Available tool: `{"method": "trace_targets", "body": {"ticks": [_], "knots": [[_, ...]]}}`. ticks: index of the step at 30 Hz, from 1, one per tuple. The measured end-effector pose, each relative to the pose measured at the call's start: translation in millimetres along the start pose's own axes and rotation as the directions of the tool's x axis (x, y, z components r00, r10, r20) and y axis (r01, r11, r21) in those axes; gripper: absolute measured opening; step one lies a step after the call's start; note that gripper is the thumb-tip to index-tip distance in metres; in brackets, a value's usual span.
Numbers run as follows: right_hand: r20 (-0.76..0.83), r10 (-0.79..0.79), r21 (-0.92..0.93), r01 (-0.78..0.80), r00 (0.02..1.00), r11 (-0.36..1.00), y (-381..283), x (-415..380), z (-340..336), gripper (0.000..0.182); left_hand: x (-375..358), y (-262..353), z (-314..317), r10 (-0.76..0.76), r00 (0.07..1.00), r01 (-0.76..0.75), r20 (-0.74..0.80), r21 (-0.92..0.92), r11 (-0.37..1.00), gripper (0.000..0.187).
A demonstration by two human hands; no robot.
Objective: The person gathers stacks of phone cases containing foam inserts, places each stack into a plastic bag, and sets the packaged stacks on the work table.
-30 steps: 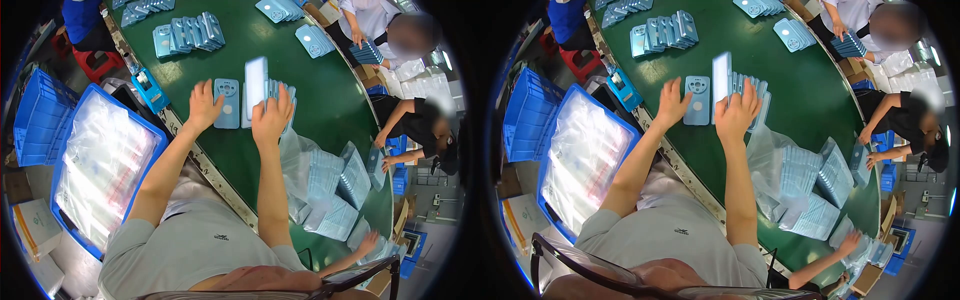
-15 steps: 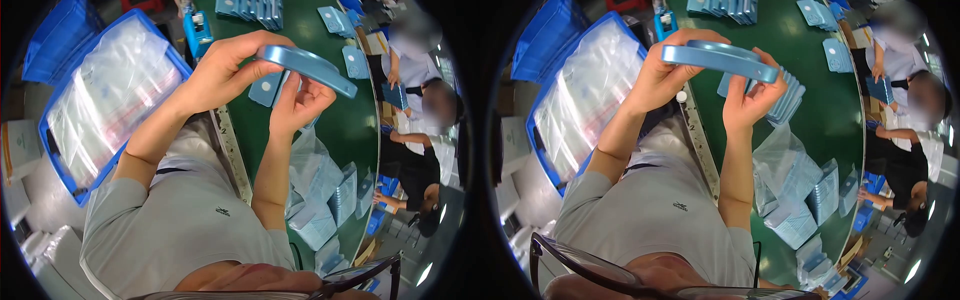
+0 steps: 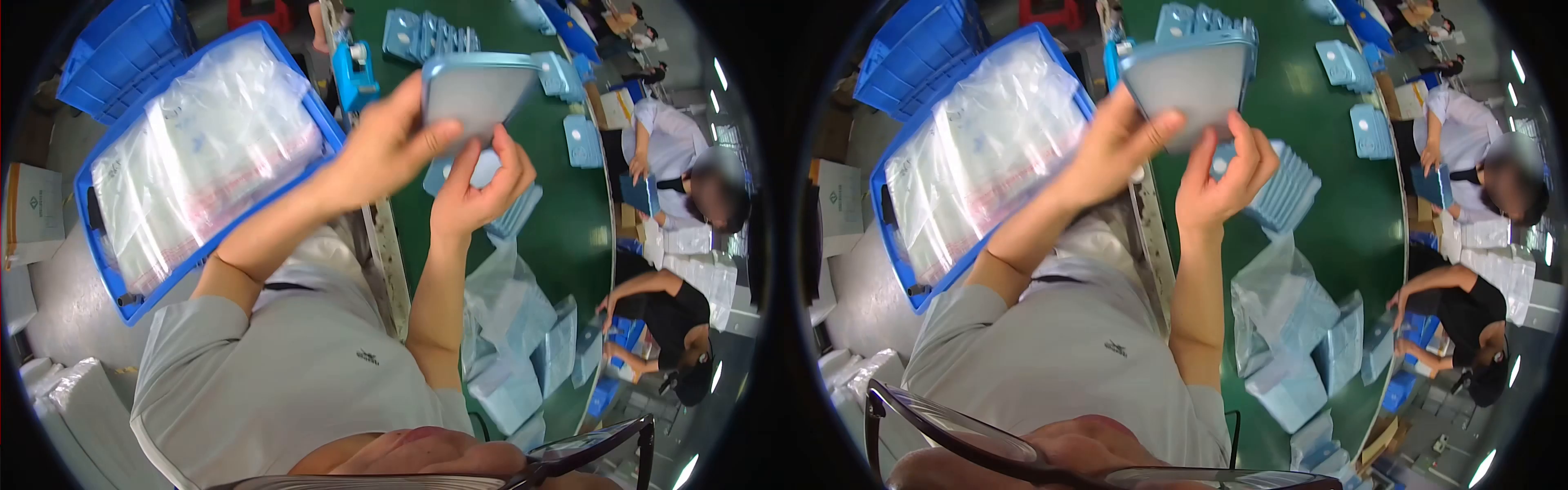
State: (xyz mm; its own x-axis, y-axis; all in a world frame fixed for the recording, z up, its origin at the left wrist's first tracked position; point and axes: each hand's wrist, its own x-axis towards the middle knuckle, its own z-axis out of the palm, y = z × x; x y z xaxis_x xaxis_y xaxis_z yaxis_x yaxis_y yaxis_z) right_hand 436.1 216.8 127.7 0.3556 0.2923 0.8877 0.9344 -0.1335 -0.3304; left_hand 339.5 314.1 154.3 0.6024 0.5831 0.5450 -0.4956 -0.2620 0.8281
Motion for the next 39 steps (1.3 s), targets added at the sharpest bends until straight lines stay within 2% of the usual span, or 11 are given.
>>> {"method": "trace_targets", "body": {"ticks": [13, 16, 18, 19, 24, 26, 27, 29, 30, 36, 39], "knots": [[0.663, 0.323, 0.19, -0.569, 0.676, 0.8, 12.3, -30.1, 19.1, 0.041, -41.8, -46.3, -33.2, -0.309, 0.951, 0.283, 0.021, 0.349, 0.893, 0.035], [0.614, 0.2, 0.196, -0.392, 0.764, 0.899, 4.8, -33.9, 23.2, 0.039, -48.4, -52.1, -50.3, -0.307, 0.947, 0.277, 0.09, 0.25, 0.928, 0.043], [0.616, 0.437, 0.453, -0.749, 0.655, 0.484, 16.4, -38.8, 14.9, 0.048, -52.0, -82.0, -73.9, -0.331, 0.942, 0.332, 0.048, -0.018, 0.943, 0.051], [0.622, 0.584, 0.484, -0.843, 0.521, 0.237, 15.9, -35.7, 2.9, 0.052, -50.0, -70.3, -87.3, -0.554, 0.832, 0.549, 0.019, -0.167, 0.819, 0.052], [0.626, 0.603, 0.364, -0.869, 0.494, 0.335, 66.8, -54.1, -57.6, 0.055, -89.5, -61.6, -203.3, -0.727, 0.338, 0.906, 0.598, 0.002, 0.423, 0.064], [0.558, 0.712, 0.3, -0.903, 0.427, 0.306, 87.1, -74.8, -76.0, 0.053, -55.5, -33.5, -281.7, -0.862, 0.455, 0.832, 0.223, 0.239, 0.501, 0.052], [0.553, 0.713, 0.305, -0.901, 0.431, 0.307, 98.4, -81.1, -83.5, 0.053, -24.3, -25.9, -344.0, -0.729, 0.684, 0.692, 0.02, 0.299, 0.658, 0.044], [0.546, 0.735, 0.312, -0.912, 0.402, 0.268, 121.1, -88.8, -93.9, 0.054, 69.2, 60.9, -404.6, -0.397, 0.85, 0.307, -0.346, -0.287, 0.908, 0.054], [0.496, 0.779, 0.252, -0.922, 0.383, 0.293, 131.7, -93.2, -95.5, 0.054, 110.1, 47.6, -511.5, -0.327, 0.906, 0.195, -0.268, -0.421, 0.886, 0.064], [0.563, 0.688, 0.269, -0.889, 0.457, 0.37, 49.0, -67.1, -69.1, 0.052, 114.1, -28.6, -540.2, -0.372, 0.649, 0.144, -0.664, -0.373, 0.917, 0.08], [0.618, 0.678, 0.144, -0.905, 0.398, 0.401, 21.8, -64.0, -62.3, 0.05, 84.2, -66.6, -478.4, -0.52, 0.731, 0.433, -0.441, -0.289, 0.854, 0.06]]}}
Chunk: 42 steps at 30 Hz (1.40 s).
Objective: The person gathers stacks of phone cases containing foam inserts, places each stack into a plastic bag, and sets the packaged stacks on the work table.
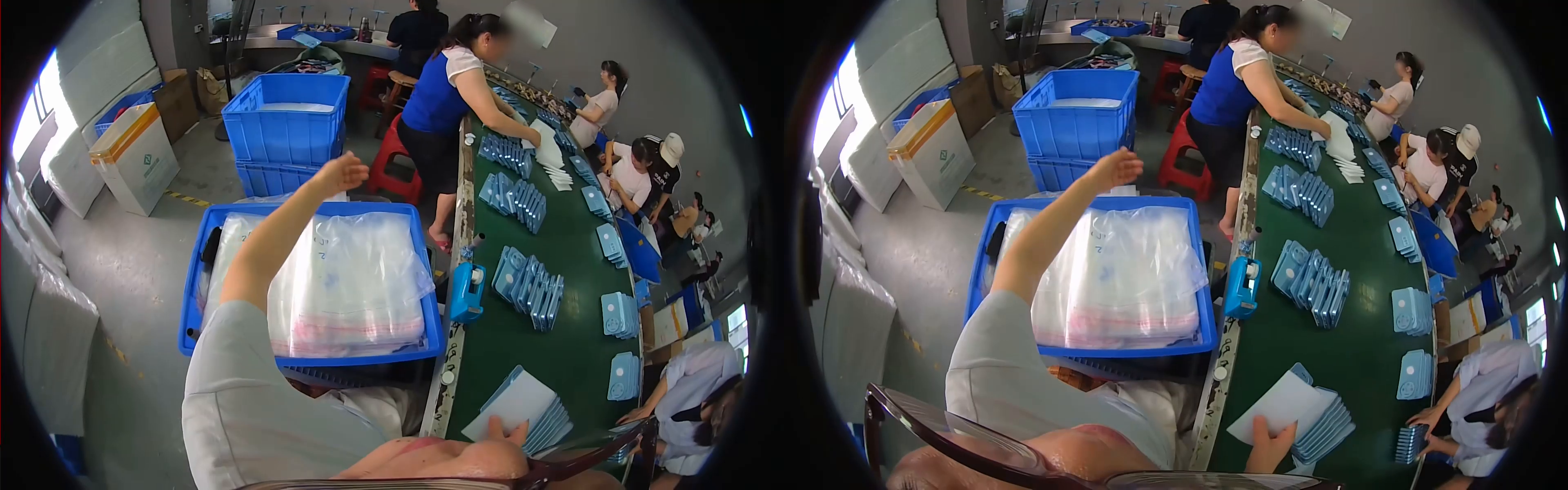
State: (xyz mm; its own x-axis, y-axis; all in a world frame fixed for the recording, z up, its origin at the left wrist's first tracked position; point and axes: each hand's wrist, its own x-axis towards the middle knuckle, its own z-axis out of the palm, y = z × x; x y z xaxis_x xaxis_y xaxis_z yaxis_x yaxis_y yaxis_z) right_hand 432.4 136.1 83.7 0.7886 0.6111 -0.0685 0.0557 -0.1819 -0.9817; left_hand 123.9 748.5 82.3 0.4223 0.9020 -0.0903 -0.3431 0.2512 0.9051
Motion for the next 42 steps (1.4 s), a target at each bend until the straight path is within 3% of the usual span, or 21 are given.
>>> {"method": "trace_targets", "body": {"ticks": [2, 5, 9, 13, 14, 16, 18, 21, 22, 23, 24, 25, 26, 28, 30, 32, 34, 36, 39, 40, 42], "knots": [[0.014, -0.007, -0.007, 0.007, 1.0, 1.0, -1.2, 1.9, 7.9, 0.047, -29.4, -23.1, 42.0, -0.099, 0.995, 0.092, 0.019, 0.231, 0.969, 0.045], [0.062, -0.115, 0.126, 0.106, 0.991, 0.986, -6.8, 6.5, 16.8, 0.045, -84.4, -41.7, 121.8, -0.18, 0.902, -0.03, 0.393, 0.472, 0.881, 0.04], [0.184, -0.151, 0.108, 0.132, 0.971, 0.985, -24.8, 8.5, 38.7, 0.035, -187.8, -59.9, 238.0, -0.357, 0.471, -0.122, 0.807, 0.461, 0.879, 0.055], [0.189, -0.215, 0.047, 0.21, 0.958, 0.976, -39.7, 5.1, 50.6, 0.033, -232.7, -118.7, 305.5, -0.512, 0.172, -0.127, 0.842, 0.534, 0.836, 0.043], [0.19, -0.25, 0.02, 0.25, 0.95, 0.968, -29.8, 8.0, 43.0, 0.037, -232.4, -120.8, 319.5, -0.502, 0.202, -0.129, 0.841, 0.531, 0.837, 0.04], [0.086, -0.263, 0.245, 0.236, 0.961, 0.94, -14.5, 13.8, 26.8, 0.045, -207.1, -118.4, 356.1, -0.553, 0.294, -0.137, 0.779, 0.607, 0.783, 0.04], [-0.057, -0.175, 0.18, 0.183, 0.983, 0.967, -7.4, 10.9, -10.8, 0.049, -152.3, -129.6, 399.6, -0.485, 0.496, -0.147, 0.721, 0.619, 0.771, 0.047], [-0.199, -0.082, 0.127, 0.109, 0.976, 0.986, 18.2, 5.5, -61.2, 0.031, 6.5, -181.3, 473.3, -0.542, 0.501, 0.057, 0.675, 0.599, 0.798, 0.033], [-0.236, -0.045, 0.121, 0.075, 0.971, 0.99, 24.8, 1.7, -73.5, 0.031, 68.5, -204.9, 491.1, -0.448, 0.537, 0.087, 0.715, 0.481, 0.872, 0.031], [-0.28, -0.013, 0.083, 0.037, 0.96, 0.996, 31.0, -0.3, -84.0, 0.028, 108.9, -212.6, 514.4, -0.394, 0.676, 0.162, 0.623, 0.396, 0.904, 0.035], [-0.321, 0.019, 0.053, -0.001, 0.947, 0.999, 38.2, -2.3, -92.8, 0.026, 218.6, -238.3, 516.9, -0.4, 0.579, 0.248, 0.71, 0.313, 0.917, 0.04], [-0.355, 0.043, 0.059, -0.024, 0.934, 0.998, 45.9, -4.6, -100.3, 0.025, 257.4, -259.6, 518.3, -0.341, 0.802, 0.446, 0.49, -0.114, 0.888, 0.054], [-0.375, 0.07, 0.067, -0.048, 0.925, 0.997, 53.2, -4.1, -108.0, 0.025, 237.1, -265.2, 526.2, -0.342, 0.851, 0.453, 0.398, -0.23, 0.861, 0.052], [-0.544, -0.077, -0.183, -0.029, 0.835, 0.983, 66.2, -1.7, -124.8, 0.028, 191.1, -291.5, 555.1, -0.532, 0.778, 0.556, 0.334, 0.03, 0.831, 0.055], [-0.639, -0.097, -0.26, -0.096, 0.763, 0.961, 79.2, 11.5, -151.8, 0.036, 129.1, -334.7, 562.8, -0.501, 0.672, 0.453, 0.545, 0.233, 0.861, 0.049], [-0.667, -0.141, -0.341, -0.131, 0.731, 0.931, 96.8, 32.7, -179.3, 0.041, 29.7, -339.0, 553.4, -0.309, 0.612, -0.169, 0.728, 0.502, 0.848, 0.054], [-0.678, -0.162, -0.492, -0.279, 0.717, 0.825, 120.8, 49.0, -203.3, 0.059, -129.3, -297.4, 548.2, -0.326, 0.693, -0.455, 0.643, 0.741, 0.495, 0.069], [-0.654, -0.061, -0.5, -0.37, 0.754, 0.783, 150.5, 56.4, -212.9, 0.068, -194.7, -321.8, 491.1, -0.136, 0.621, -0.727, 0.772, 0.632, 0.27, 0.087], [-0.613, 0.082, -0.48, -0.452, 0.786, 0.752, 131.2, 58.4, -206.7, 0.08, -263.7, -342.7, 428.9, -0.194, 0.677, -0.719, 0.71, 0.695, 0.035, 0.087], [-0.575, 0.128, -0.458, -0.448, 0.808, 0.768, 117.7, 56.7, -194.9, 0.083, -276.1, -348.2, 424.3, -0.2, 0.673, -0.721, 0.713, 0.692, 0.038, 0.087], [-0.599, 0.13, -0.42, -0.448, 0.79, 0.789, 108.1, 53.8, -185.0, 0.078, -297.2, -354.6, 423.9, -0.104, 0.618, -0.687, 0.779, 0.599, 0.412, 0.085]]}}
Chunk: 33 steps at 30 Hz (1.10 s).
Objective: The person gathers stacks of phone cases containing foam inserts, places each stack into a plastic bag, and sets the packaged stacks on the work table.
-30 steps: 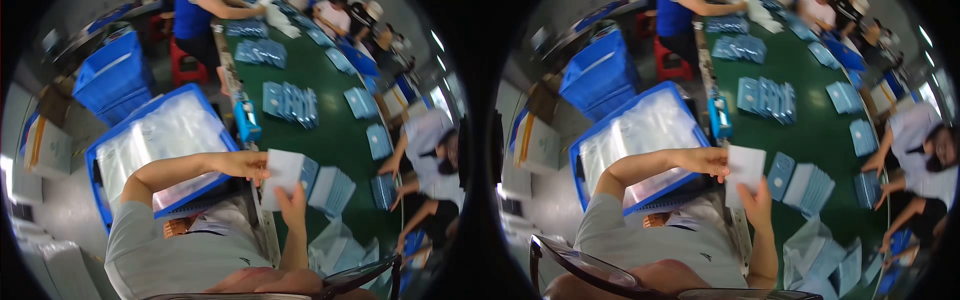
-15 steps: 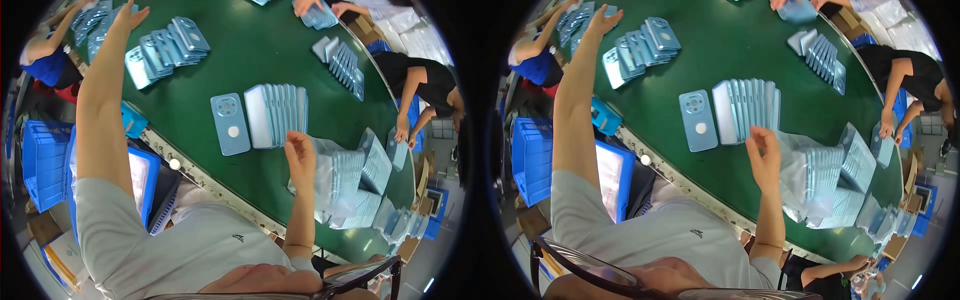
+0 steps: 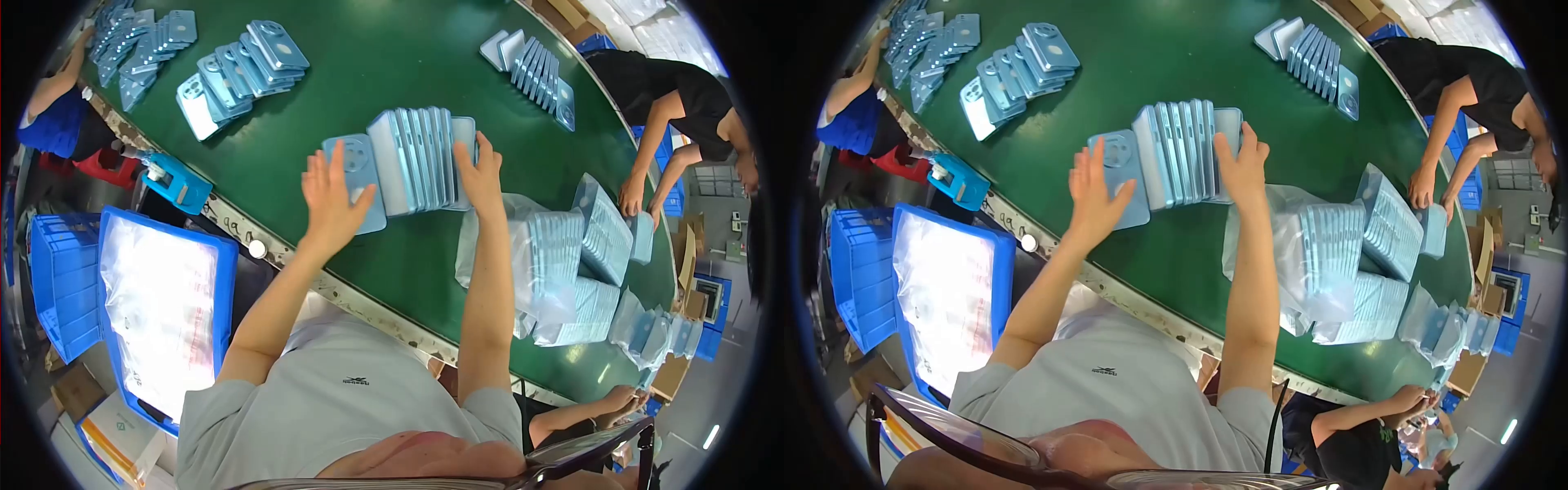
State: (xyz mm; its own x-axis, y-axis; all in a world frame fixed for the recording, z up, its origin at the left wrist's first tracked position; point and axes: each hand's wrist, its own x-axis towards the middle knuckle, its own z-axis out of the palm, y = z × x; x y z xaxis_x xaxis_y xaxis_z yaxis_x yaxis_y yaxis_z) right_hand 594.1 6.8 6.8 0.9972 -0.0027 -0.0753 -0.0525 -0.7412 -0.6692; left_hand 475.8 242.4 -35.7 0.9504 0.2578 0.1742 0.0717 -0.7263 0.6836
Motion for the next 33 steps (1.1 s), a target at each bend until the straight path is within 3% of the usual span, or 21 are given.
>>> {"method": "trace_targets", "body": {"ticks": [2, 4, 6, 7, 8, 9, 10, 11, 12, 14, 15, 16, 17, 18, 20, 22, 24, 28, 30, 32, 33], "knots": [[-0.002, -0.081, 0.308, 0.078, 0.997, 0.948, -8.9, 0.9, 6.4, 0.072, 8.2, 9.1, 12.4, 0.059, 0.987, -0.106, -0.148, -0.333, 0.937, 0.085], [-0.067, -0.251, 0.256, 0.26, 0.966, 0.931, -22.9, -8.8, 12.3, 0.071, 17.1, 31.9, 7.3, -0.06, 0.997, -0.005, -0.055, -0.774, 0.633, 0.085], [-0.075, -0.316, 0.137, 0.324, 0.946, 0.936, -17.5, -9.9, 13.8, 0.07, 21.8, 45.3, -3.1, -0.031, 0.999, 0.053, 0.043, -0.766, 0.641, 0.09], [-0.07, -0.338, 0.149, 0.345, 0.939, 0.927, -12.3, -5.3, 11.6, 0.07, 22.7, 44.5, -1.3, -0.056, 0.998, 0.04, 0.001, -0.705, 0.708, 0.081], [0.109, -0.207, 0.392, 0.149, 0.972, 0.908, -6.3, 1.8, 8.4, 0.07, 26.2, 30.0, 5.6, -0.059, 0.998, 0.029, -0.02, -0.699, 0.714, 0.081], [0.314, -0.112, 0.564, -0.091, 0.943, 0.821, -3.5, 5.5, 7.9, 0.07, 31.7, 10.2, 18.7, -0.077, 0.995, 0.097, 0.061, -0.483, 0.87, 0.072], [0.313, -0.129, 0.568, -0.076, 0.941, 0.819, -5.3, 3.1, 10.7, 0.07, 37.0, 8.3, 14.5, -0.118, 0.984, 0.147, 0.137, -0.228, 0.963, 0.065], [0.288, -0.053, 0.54, -0.117, 0.956, 0.833, -7.6, -0.1, 15.3, 0.069, 35.6, 8.1, 12.3, -0.201, 0.962, 0.26, 0.183, -0.401, 0.878, 0.066], [0.264, 0.031, 0.511, -0.167, 0.964, 0.843, -10.0, -3.5, 20.7, 0.068, 40.5, 10.4, 10.9, -0.201, 0.964, 0.256, 0.176, -0.399, 0.881, 0.066], [0.271, -0.044, 0.461, -0.089, 0.962, 0.883, -13.7, -8.4, 32.4, 0.068, 40.9, 15.2, 14.9, -0.196, 0.951, 0.294, 0.241, -0.497, 0.816, 0.07], [0.177, -0.12, 0.343, 0.053, 0.977, 0.938, -33.3, -20.0, 25.8, 0.065, 36.1, 40.5, -14.6, -0.144, 0.962, 0.24, 0.23, -0.473, 0.848, 0.064], [0.092, -0.202, 0.197, 0.182, 0.975, 0.964, -48.1, -33.8, 18.1, 0.062, 32.6, 35.4, -9.5, -0.072, 0.993, 0.109, 0.088, -0.545, 0.832, 0.062], [0.024, -0.246, 0.322, 0.225, 0.969, 0.92, -55.6, -48.5, 13.5, 0.061, 29.3, 30.8, -2.8, -0.006, 0.998, -0.028, -0.055, -0.599, 0.8, 0.061], [-0.057, -0.28, 0.436, 0.276, 0.958, 0.856, -63.1, -60.0, 9.7, 0.064, 25.0, 37.6, -10.6, -0.006, 0.997, -0.052, -0.072, -0.773, 0.632, 0.069], [-0.121, -0.314, 0.632, 0.317, 0.942, 0.707, -75.7, -83.9, 3.4, 0.075, 18.6, 58.6, -45.8, 0.03, 0.998, -0.055, -0.046, -0.862, 0.505, 0.089], [-0.154, -0.384, 0.604, 0.395, 0.91, 0.692, -63.7, -95.7, 11.9, 0.079, 12.8, 46.3, -55.4, 0.101, 0.991, -0.126, -0.085, -0.832, 0.54, 0.091], [-0.047, -0.4, 0.522, 0.364, 0.915, 0.771, -46.7, -91.5, 25.1, 0.077, 9.0, 24.9, -57.3, 0.127, 0.992, -0.086, 0.01, -0.681, 0.727, 0.091], [-0.03, -0.336, 0.552, 0.296, 0.941, 0.779, -33.2, -83.1, 60.2, 0.07, 1.4, 8.8, -39.9, 0.078, 0.989, 0.012, 0.127, -0.594, 0.804, 0.096], [-0.097, -0.405, 0.468, 0.401, 0.909, 0.788, -41.6, -86.6, 54.7, 0.067, -3.4, 12.0, -42.1, 0.054, 0.997, -0.001, 0.062, -0.642, 0.767, 0.098], [-0.199, -0.521, 0.305, 0.558, 0.83, 0.772, -60.4, -98.4, 37.6, 0.064, -6.5, 15.8, -55.3, 0.217, 0.969, -0.243, -0.119, -0.299, 0.923, 0.098], [-0.281, -0.566, 0.258, 0.629, 0.775, 0.734, -67.8, -101.1, 33.5, 0.057, -7.1, 17.7, -64.2, 0.324, 0.926, -0.359, -0.192, -0.184, 0.915, 0.098]]}}
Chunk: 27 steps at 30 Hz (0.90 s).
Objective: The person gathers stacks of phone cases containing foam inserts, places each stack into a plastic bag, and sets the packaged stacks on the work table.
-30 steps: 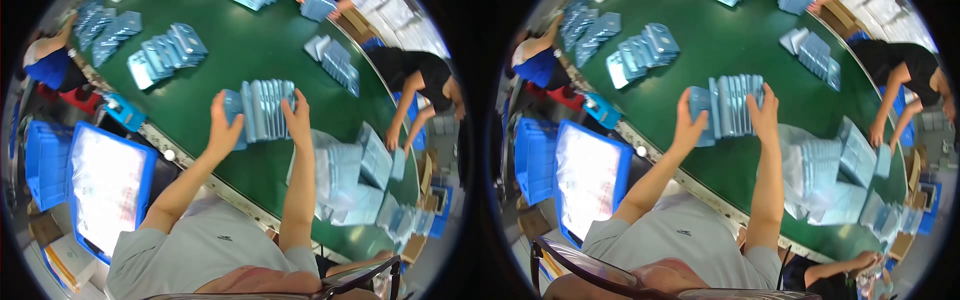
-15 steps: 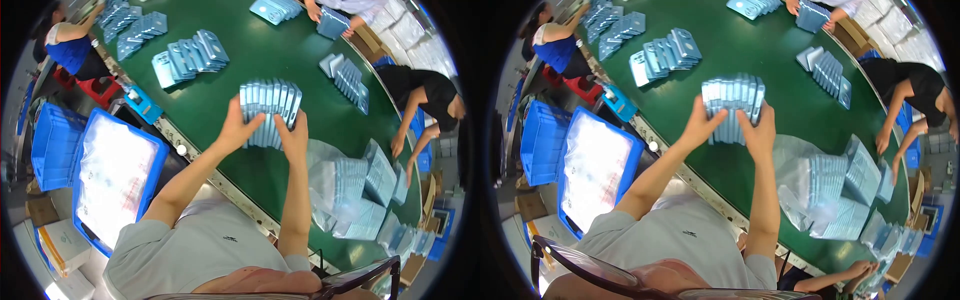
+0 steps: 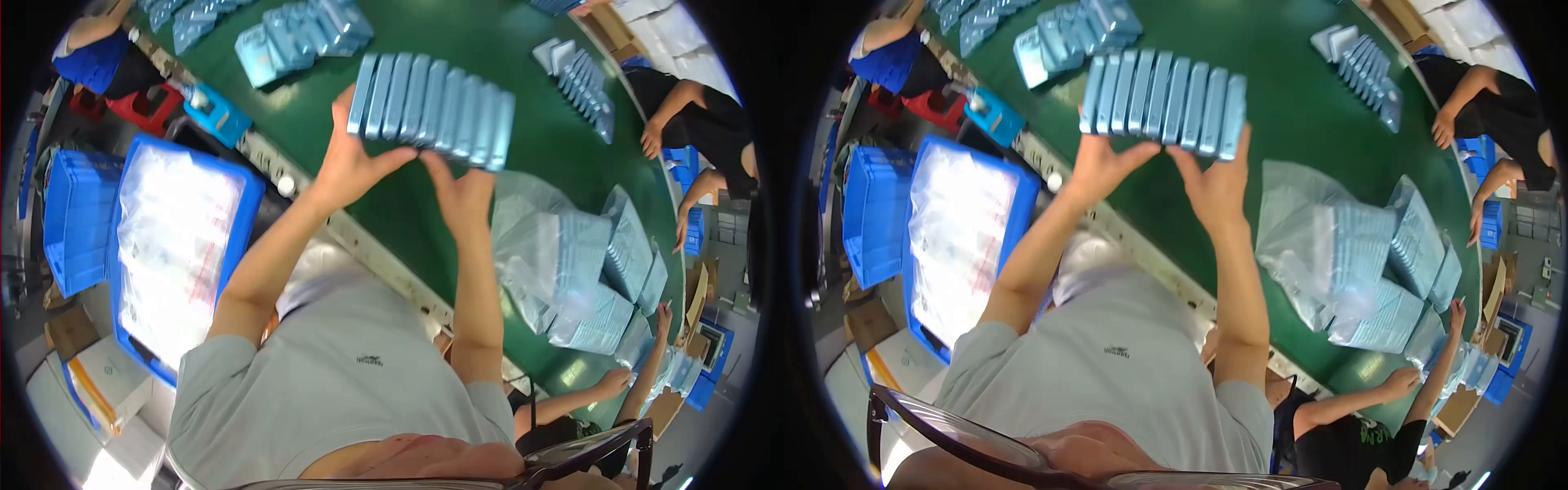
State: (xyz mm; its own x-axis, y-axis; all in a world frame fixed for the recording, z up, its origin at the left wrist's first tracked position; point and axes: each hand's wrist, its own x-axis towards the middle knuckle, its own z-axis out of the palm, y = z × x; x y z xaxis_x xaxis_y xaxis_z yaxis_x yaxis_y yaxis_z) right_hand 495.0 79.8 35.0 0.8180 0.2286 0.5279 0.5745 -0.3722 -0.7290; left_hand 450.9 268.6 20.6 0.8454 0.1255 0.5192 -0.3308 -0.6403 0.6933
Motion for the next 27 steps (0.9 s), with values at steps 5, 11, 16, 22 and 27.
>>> {"method": "trace_targets", "body": {"ticks": [5, 11, 16, 22, 27], "knots": [[0.097, -0.005, -0.011, 0.006, 0.995, 1.0, -31.9, -13.5, -11.4, 0.031, -18.7, 18.1, -27.1, -0.19, 0.982, 0.19, 0.007, -0.126, 0.974, 0.069], [0.083, -0.256, -0.173, 0.267, 0.963, 0.948, -41.8, -21.1, -7.7, 0.039, -25.5, 17.2, -47.3, 0.233, 0.971, -0.228, 0.057, 0.519, 0.824, 0.04], [0.087, -0.293, -0.159, 0.304, 0.952, 0.939, -41.1, -26.0, -2.1, 0.045, -23.8, 22.8, -48.0, -0.039, 0.997, 0.049, -0.072, 0.146, 0.988, 0.086], [0.154, -0.503, -0.447, 0.514, 0.851, 0.732, -29.2, -28.8, 3.1, 0.042, -27.8, 7.2, -50.9, 0.254, 0.965, -0.206, -0.059, 0.422, 0.883, 0.064], [0.17, -0.398, -0.405, 0.432, 0.902, 0.806, -21.6, -30.2, 10.6, 0.037, -27.2, 7.1, -56.5, 0.266, 0.958, -0.209, -0.108, 0.374, 0.904, 0.065]]}}
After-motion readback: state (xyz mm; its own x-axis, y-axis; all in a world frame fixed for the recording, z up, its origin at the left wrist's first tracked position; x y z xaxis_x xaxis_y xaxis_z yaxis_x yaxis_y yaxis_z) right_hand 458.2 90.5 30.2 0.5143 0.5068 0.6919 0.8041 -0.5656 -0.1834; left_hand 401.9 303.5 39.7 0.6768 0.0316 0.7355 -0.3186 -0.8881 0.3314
